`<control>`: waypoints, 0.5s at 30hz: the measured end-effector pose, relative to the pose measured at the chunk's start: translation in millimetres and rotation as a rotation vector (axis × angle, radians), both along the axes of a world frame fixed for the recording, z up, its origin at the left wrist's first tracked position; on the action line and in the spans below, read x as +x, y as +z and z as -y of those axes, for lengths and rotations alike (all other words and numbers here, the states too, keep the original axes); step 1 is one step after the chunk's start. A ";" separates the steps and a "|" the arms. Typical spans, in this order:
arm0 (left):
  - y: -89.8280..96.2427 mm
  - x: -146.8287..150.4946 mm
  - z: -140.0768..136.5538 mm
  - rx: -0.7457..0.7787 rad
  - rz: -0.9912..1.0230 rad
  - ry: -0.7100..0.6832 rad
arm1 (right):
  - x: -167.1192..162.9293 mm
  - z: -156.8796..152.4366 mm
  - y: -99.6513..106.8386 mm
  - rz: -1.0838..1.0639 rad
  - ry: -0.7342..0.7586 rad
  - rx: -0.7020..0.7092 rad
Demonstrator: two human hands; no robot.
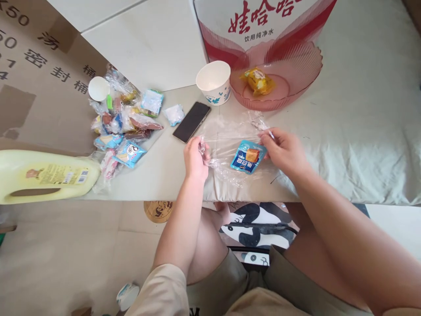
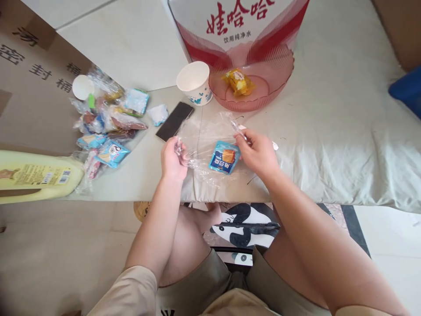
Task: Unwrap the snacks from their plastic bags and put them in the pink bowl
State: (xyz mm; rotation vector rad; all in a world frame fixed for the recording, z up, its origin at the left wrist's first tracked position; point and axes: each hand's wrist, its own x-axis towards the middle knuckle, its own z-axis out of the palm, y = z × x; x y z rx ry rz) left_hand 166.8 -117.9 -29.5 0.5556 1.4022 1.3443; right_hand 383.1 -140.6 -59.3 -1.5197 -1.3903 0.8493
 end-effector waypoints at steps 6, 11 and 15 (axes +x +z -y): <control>-4.6 -5.8 -1.0 0.037 -0.078 0.004 | 10.1 -1.6 -5.0 0.045 -0.260 0.170; 1.1 3.3 6.8 0.125 -0.026 -0.187 | -2.4 14.0 10.7 0.375 0.104 0.311; 10.3 3.4 7.9 0.075 0.092 -0.207 | -16.2 21.0 6.3 0.554 0.408 0.205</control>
